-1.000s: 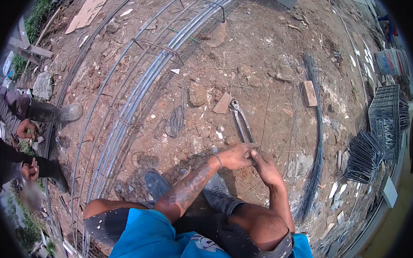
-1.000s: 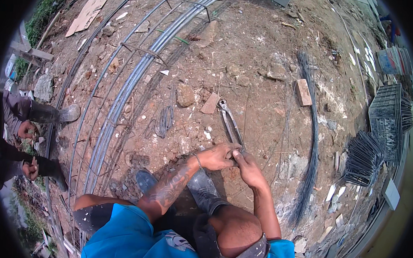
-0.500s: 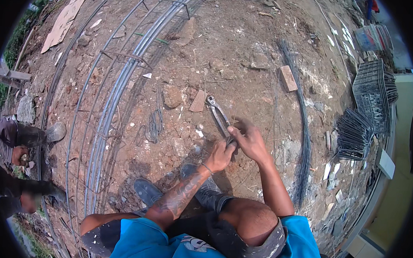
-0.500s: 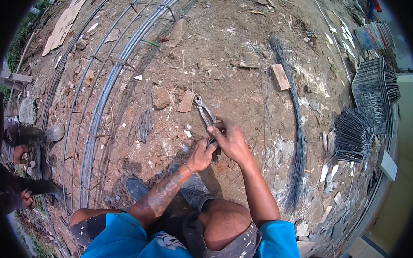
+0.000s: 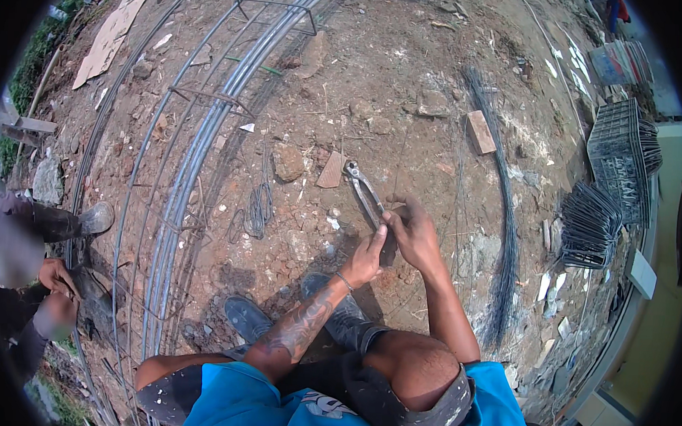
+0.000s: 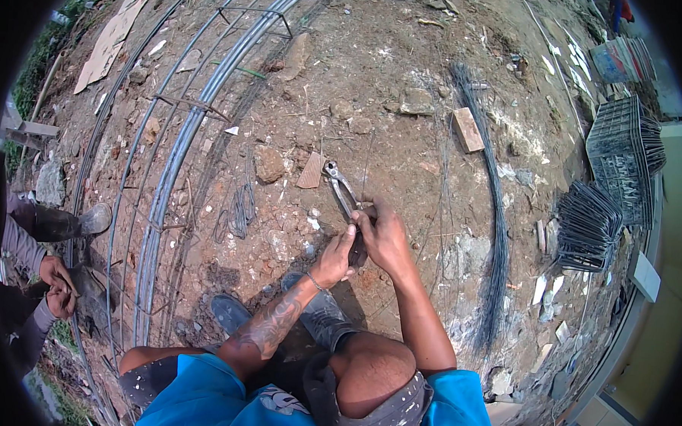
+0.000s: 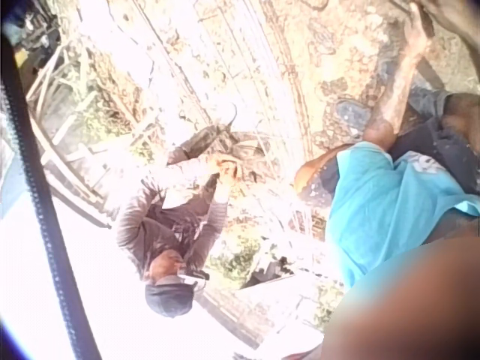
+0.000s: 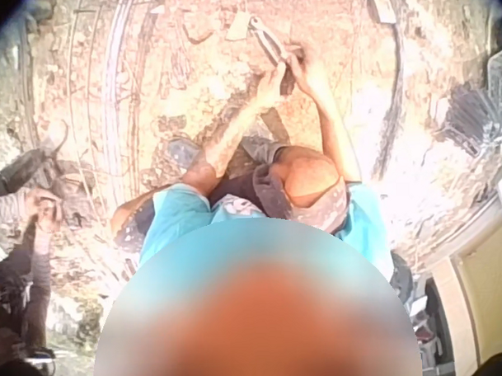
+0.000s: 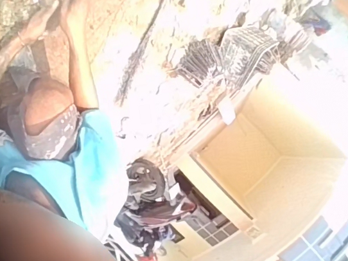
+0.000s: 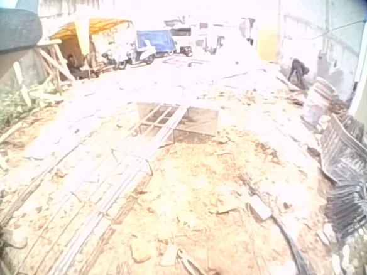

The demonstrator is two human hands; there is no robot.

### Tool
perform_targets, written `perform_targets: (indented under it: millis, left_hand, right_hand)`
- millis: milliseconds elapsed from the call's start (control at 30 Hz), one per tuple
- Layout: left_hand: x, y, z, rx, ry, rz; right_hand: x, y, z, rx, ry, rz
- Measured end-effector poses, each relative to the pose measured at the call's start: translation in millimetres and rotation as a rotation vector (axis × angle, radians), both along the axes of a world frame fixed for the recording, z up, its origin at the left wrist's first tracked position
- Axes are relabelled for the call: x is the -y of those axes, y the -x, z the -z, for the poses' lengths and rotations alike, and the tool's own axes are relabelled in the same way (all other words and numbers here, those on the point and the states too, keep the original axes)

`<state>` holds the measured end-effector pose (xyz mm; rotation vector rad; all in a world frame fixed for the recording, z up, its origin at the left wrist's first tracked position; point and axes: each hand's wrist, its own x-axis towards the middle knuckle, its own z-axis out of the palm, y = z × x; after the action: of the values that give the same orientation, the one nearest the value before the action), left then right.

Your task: The person separates and straightens tie wires by hand, then fastens stirrups to the steel rebar structure by twisting the wire around the joints by hand and using pliers.

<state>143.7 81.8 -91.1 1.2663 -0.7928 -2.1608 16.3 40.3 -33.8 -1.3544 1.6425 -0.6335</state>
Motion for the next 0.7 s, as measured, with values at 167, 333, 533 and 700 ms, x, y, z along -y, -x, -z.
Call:
perform_targets:
  millis: [167,333,533,700]
  left_hand:
    - [-3,14,-3,0.276,0.281,-0.108]
    - [-6,8,6,0.442,0.37,-0.186]
    - [3,-37,16,0.883,0.595,-0.146]
    - [33,-145,11,1.515,0.358,-0.127]
  right_hand:
    - [-2,-3,1,-0.016,0.027,0.053]
    - [0,-17,14,0.038,0.012,0.064]
    - [2,-26,30,0.102,-0.003,-0.053]
    - [-5,-10,35,0.119,-0.071,0.007]
